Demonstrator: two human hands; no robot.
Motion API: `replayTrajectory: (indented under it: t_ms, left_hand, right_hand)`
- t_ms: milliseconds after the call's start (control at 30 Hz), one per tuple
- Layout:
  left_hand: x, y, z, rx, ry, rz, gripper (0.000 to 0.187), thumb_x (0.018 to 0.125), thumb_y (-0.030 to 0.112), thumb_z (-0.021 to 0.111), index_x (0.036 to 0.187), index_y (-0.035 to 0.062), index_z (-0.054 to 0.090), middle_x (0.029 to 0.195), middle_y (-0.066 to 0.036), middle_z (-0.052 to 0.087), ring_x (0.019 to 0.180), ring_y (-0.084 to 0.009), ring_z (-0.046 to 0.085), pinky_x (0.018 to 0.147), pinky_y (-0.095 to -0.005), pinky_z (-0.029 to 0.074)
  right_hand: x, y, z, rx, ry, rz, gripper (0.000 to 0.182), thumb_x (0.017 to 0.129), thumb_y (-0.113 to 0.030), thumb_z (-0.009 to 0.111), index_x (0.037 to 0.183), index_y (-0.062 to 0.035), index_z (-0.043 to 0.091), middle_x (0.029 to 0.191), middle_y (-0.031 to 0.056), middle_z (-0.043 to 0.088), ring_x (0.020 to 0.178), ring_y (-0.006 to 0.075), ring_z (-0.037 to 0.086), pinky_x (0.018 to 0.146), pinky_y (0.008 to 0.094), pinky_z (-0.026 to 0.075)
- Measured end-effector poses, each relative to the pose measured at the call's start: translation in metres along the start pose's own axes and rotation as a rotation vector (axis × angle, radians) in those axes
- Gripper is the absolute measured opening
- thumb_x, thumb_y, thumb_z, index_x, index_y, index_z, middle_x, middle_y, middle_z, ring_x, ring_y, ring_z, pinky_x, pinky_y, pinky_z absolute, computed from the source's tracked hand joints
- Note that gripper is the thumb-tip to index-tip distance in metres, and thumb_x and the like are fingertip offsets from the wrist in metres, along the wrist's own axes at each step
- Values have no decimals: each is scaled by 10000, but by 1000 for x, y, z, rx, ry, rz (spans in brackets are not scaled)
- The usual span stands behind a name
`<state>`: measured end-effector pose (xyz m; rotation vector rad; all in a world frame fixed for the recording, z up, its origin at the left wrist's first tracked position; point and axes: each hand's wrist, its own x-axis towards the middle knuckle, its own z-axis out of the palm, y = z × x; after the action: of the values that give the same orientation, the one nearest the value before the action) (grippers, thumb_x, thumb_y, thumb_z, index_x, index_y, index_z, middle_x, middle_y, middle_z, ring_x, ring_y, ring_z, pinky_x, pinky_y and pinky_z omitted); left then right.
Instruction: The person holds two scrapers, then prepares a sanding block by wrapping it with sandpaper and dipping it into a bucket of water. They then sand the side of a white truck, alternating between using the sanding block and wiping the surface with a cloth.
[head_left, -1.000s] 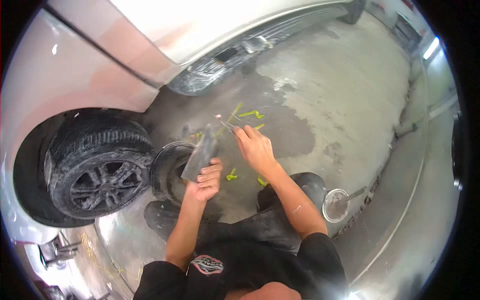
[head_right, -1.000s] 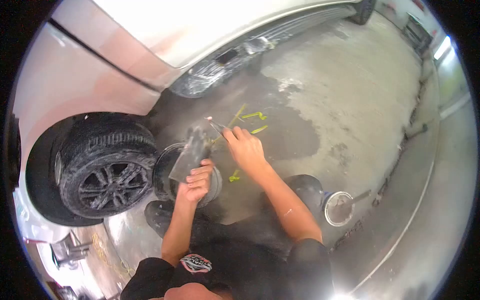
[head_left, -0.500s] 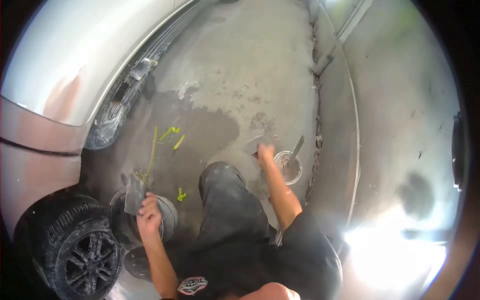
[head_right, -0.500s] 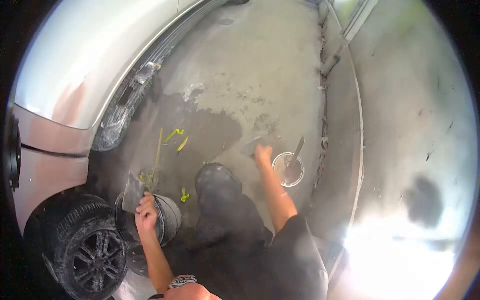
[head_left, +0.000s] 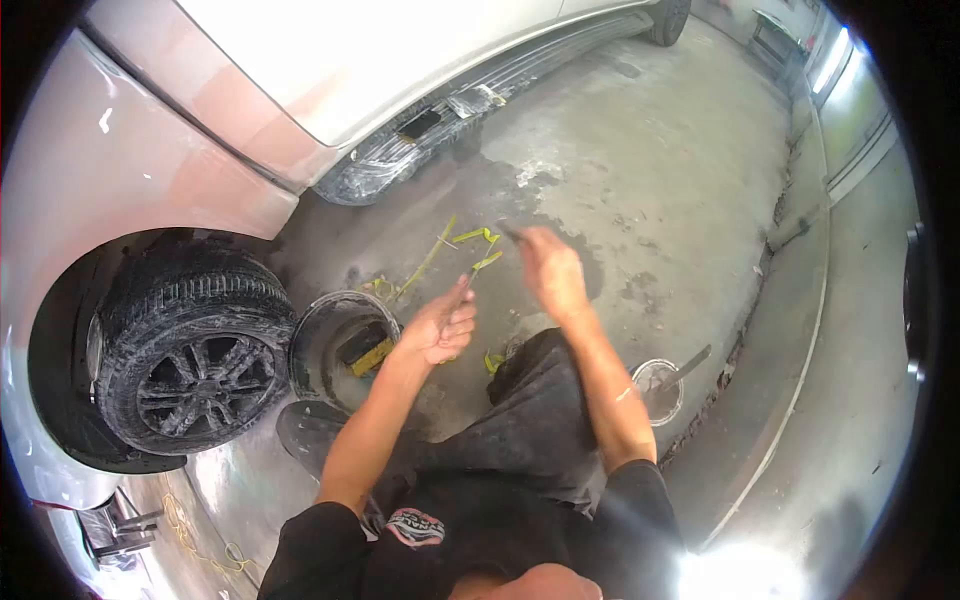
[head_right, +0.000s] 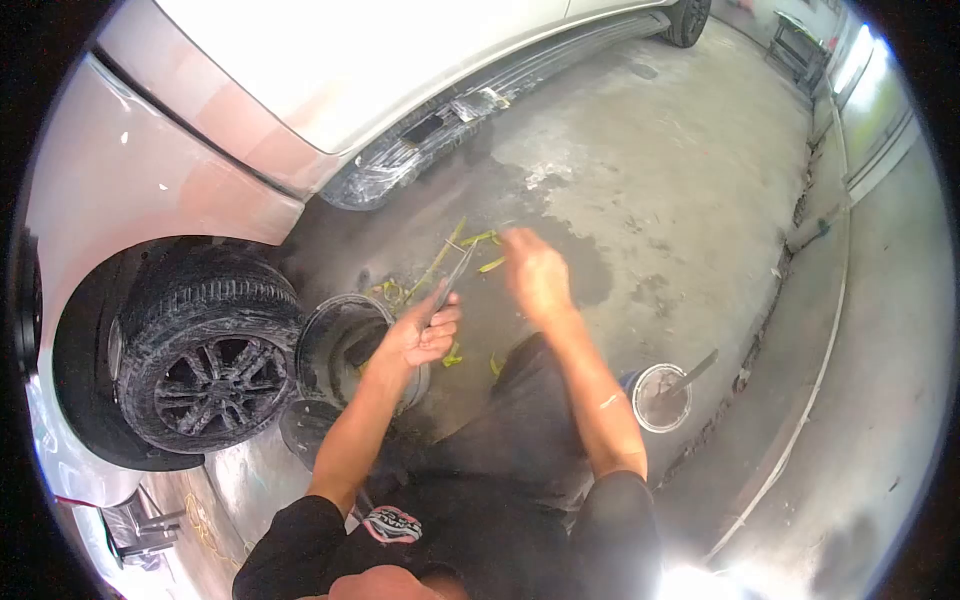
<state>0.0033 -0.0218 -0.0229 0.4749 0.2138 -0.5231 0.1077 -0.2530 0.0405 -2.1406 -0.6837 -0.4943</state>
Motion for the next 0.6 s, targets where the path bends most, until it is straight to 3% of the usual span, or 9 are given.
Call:
replayTrajectory:
  t_ms: [33,67,100,200,300,367,500,567,600]
  left_hand:
    - [-13,14,25,262,212,125,290,1054,336,653,1124,55,641,826,-25,652,530,-80,536,398,-260,372]
    - [-20,21,58,468,549,310,382,1041,408,675,1088,34,611,835,-48,631,640,-104,600,521,-250,500]
    - [-21,28,53,509,590,479,385,1037,399,684,1105,28,608,866,-56,642,696,-117,616,584,-269,522]
    - [-35,39,59,626,590,826,382,1032,339,705,1152,-16,630,1016,-89,676,920,-163,650,836,-368,563]
    - [-45,16,66,1438,947,615,293,1053,265,666,1101,-25,670,1080,-137,689,928,-248,676,822,-403,554]
    - [-43,-12,99,1805,543,1214,273,1061,227,630,1009,-37,672,982,-199,681,870,-369,674,790,-426,539]
    - [-45,-1,87,1562,784,1176,253,1042,212,641,1054,-39,671,969,-238,666,892,-440,654,803,-443,542]
    - [-65,33,86,1420,1016,1015,249,1037,203,647,1093,-37,682,1002,-240,674,928,-425,667,830,-450,544]
    - [-73,37,82,1486,1001,1053,249,1037,201,646,1108,-35,684,1021,-242,679,937,-422,670,832,-448,545]
  right_hand:
    - [4,3,-9,53,41,28,177,995,-109,629,1129,-4,680,1014,212,719,904,394,720,780,454,575]
    - [8,-9,-23,201,-18,192,208,1012,-129,629,1168,0,676,1045,209,728,912,356,723,809,427,567]
    - [6,-22,-32,350,-95,361,240,1029,-149,628,1208,5,671,1075,207,738,919,317,726,838,401,558]
    - [2,-20,-21,684,-13,441,336,1072,-237,583,1277,22,645,1120,190,747,962,273,707,904,356,528]
    - [9,-36,-10,460,53,493,421,1097,-298,542,1309,58,618,1129,175,750,1012,283,698,959,348,508]
    - [5,-59,8,441,49,461,412,1112,-289,481,1161,93,625,1005,262,719,933,385,696,863,429,524]
    - [-45,-73,31,242,-315,184,340,1078,-231,551,960,84,601,909,376,627,930,565,621,745,515,502]
    - [-60,-61,36,395,-426,-2,334,1071,-244,588,926,56,610,852,289,692,800,474,689,678,475,515]
    - [-57,-47,37,526,-386,235,323,1073,-263,599,942,30,633,865,222,721,759,390,707,650,443,520]
